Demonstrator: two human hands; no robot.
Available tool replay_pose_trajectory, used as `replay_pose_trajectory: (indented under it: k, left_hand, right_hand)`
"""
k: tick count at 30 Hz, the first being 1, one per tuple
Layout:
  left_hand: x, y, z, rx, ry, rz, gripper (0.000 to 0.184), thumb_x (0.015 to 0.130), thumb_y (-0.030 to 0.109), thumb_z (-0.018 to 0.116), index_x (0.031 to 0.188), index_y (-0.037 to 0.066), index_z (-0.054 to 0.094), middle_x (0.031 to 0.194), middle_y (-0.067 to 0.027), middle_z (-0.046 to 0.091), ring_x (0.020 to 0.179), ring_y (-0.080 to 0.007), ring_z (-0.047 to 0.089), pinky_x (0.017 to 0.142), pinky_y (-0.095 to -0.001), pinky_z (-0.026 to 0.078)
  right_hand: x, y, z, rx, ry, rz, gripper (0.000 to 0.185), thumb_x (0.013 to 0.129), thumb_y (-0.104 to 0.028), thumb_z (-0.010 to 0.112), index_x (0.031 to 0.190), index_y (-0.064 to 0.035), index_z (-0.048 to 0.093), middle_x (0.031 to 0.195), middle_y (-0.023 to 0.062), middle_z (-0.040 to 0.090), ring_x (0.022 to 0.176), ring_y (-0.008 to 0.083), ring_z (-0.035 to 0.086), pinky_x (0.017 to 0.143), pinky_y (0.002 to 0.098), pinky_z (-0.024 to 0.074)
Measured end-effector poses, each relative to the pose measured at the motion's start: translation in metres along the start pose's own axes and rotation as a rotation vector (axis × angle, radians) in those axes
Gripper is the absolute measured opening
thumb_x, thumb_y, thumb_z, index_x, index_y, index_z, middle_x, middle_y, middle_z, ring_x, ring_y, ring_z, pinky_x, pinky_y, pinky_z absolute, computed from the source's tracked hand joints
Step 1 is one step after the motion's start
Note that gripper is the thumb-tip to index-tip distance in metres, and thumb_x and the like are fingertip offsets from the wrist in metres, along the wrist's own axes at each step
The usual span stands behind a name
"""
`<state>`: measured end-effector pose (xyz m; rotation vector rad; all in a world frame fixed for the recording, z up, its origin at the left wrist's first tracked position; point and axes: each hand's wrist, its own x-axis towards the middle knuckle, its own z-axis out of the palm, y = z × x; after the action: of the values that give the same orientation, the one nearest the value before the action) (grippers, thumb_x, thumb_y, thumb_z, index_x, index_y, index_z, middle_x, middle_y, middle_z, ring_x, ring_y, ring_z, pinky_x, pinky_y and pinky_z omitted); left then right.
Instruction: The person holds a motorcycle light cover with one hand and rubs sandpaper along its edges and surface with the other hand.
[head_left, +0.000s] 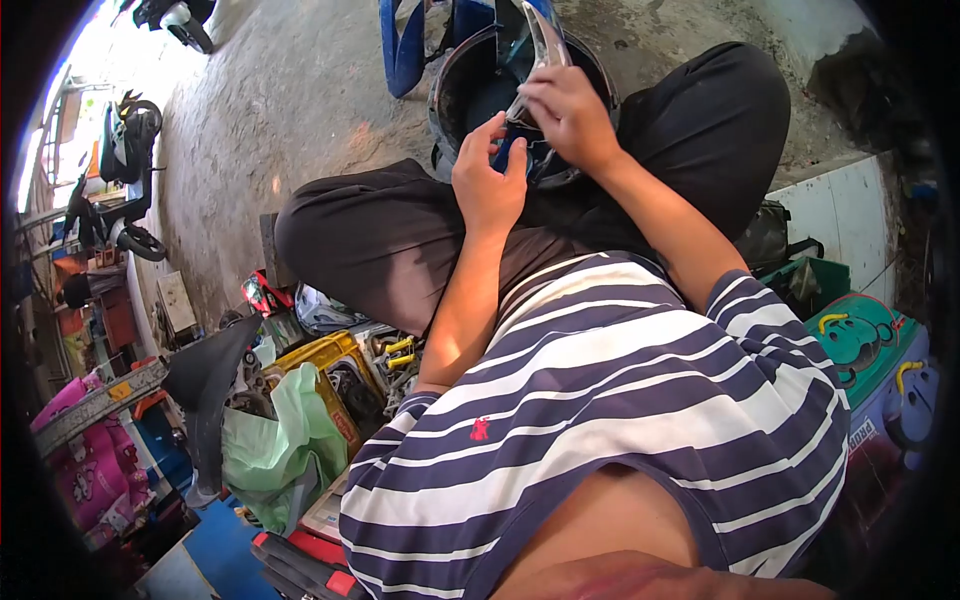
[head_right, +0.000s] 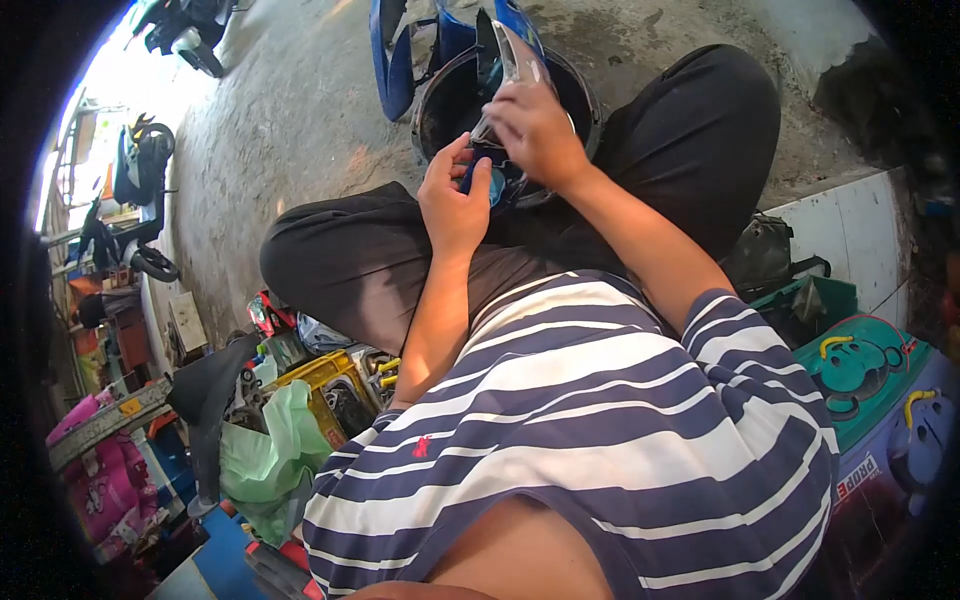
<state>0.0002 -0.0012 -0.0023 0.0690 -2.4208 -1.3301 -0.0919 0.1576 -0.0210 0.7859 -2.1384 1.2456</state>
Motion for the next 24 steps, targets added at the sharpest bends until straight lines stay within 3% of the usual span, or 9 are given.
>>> replay_pose_trajectory:
  k: [1, 5, 8, 10, 15, 17, 20, 24]
  left_hand:
    - [-0.001, 0.0, 0.0, -0.003, 0.003, -0.001, 0.042, 0.093, 0.013, 0.082, 0.134, 0.005, 0.074, 0.109, -0.0137, 0.077, 0.091, -0.0285, 0.072, 0.084, -0.0395, 0.059]
    - [0.0, 0.003, -0.003, 0.004, -0.001, 0.004, 0.042, 0.093, 0.013, 0.082, 0.134, 0.005, 0.075, 0.109, -0.0138, 0.077, 0.091, -0.029, 0.073, 0.084, -0.0399, 0.06]
    - [0.0, -0.006, 0.001, 0.018, 0.022, 0.043, 0.043, 0.095, 0.014, 0.083, 0.137, 0.006, 0.075, 0.109, -0.0099, 0.08, 0.087, -0.0176, 0.071, 0.074, -0.0314, 0.054]
    - [0.0, -0.005, 0.002, 0.023, 0.028, 0.054, 0.043, 0.095, 0.014, 0.084, 0.136, 0.006, 0.075, 0.109, -0.0098, 0.08, 0.087, -0.0178, 0.071, 0.074, -0.0313, 0.054]
    - [-0.002, -0.005, -0.002, 0.029, 0.028, 0.046, 0.042, 0.095, 0.014, 0.084, 0.136, 0.006, 0.076, 0.109, -0.0099, 0.08, 0.086, -0.0184, 0.071, 0.074, -0.0319, 0.055]
    - [-0.001, -0.005, 0.0, 0.017, 0.026, 0.033, 0.042, 0.095, 0.014, 0.084, 0.136, 0.006, 0.076, 0.11, -0.0101, 0.08, 0.086, -0.0188, 0.071, 0.074, -0.0321, 0.055]
    - [0.0, 0.0, 0.0, 0.01, 0.029, 0.032, 0.042, 0.092, 0.012, 0.083, 0.133, 0.005, 0.075, 0.108, -0.0131, 0.077, 0.088, -0.0279, 0.073, 0.082, -0.0396, 0.059]
    - [-0.001, 0.002, -0.004, 0.02, 0.014, 0.016, 0.042, 0.092, 0.011, 0.083, 0.133, 0.005, 0.075, 0.108, -0.0132, 0.077, 0.088, -0.0281, 0.072, 0.081, -0.0397, 0.059]
  right_hand:
    - [-0.002, -0.005, 0.0, -0.011, -0.015, -0.053, 0.018, 0.091, -0.004, 0.081, 0.109, -0.006, 0.081, 0.112, 0.0116, 0.074, 0.109, 0.0365, 0.069, 0.097, 0.0441, 0.0554]
    - [0.004, 0.019, -0.001, -0.101, 0.067, 0.12, 0.018, 0.092, -0.002, 0.079, 0.11, -0.0044, 0.08, 0.115, 0.0111, 0.075, 0.112, 0.0359, 0.069, 0.097, 0.0426, 0.0561]
    - [0.001, 0.013, -0.002, -0.115, 0.01, 0.036, 0.018, 0.092, -0.002, 0.08, 0.109, -0.0042, 0.08, 0.115, 0.0113, 0.075, 0.111, 0.0359, 0.069, 0.097, 0.0429, 0.0562]
    - [-0.003, -0.002, -0.001, -0.035, -0.027, -0.052, 0.021, 0.09, -0.001, 0.083, 0.11, -0.0045, 0.08, 0.115, 0.0112, 0.075, 0.111, 0.0358, 0.069, 0.097, 0.0432, 0.0563]
    - [0.006, 0.022, -0.005, -0.138, 0.032, 0.171, 0.019, 0.091, -0.001, 0.081, 0.11, -0.0039, 0.08, 0.115, 0.012, 0.075, 0.111, 0.0362, 0.07, 0.097, 0.0438, 0.0565]
    - [0.001, 0.007, -0.002, -0.058, 0.001, 0.044, 0.018, 0.091, -0.001, 0.081, 0.109, -0.0031, 0.08, 0.114, 0.0123, 0.075, 0.11, 0.0361, 0.07, 0.097, 0.0431, 0.0567]
    - [0.001, 0.001, -0.005, -0.006, -0.011, 0.004, 0.018, 0.09, -0.002, 0.082, 0.108, -0.003, 0.08, 0.112, 0.0123, 0.075, 0.109, 0.036, 0.071, 0.096, 0.0433, 0.0572]
    - [0.006, 0.014, -0.004, -0.062, 0.069, 0.105, 0.02, 0.088, -0.002, 0.083, 0.108, -0.0031, 0.08, 0.112, 0.0123, 0.075, 0.108, 0.0374, 0.071, 0.094, 0.0444, 0.0581]
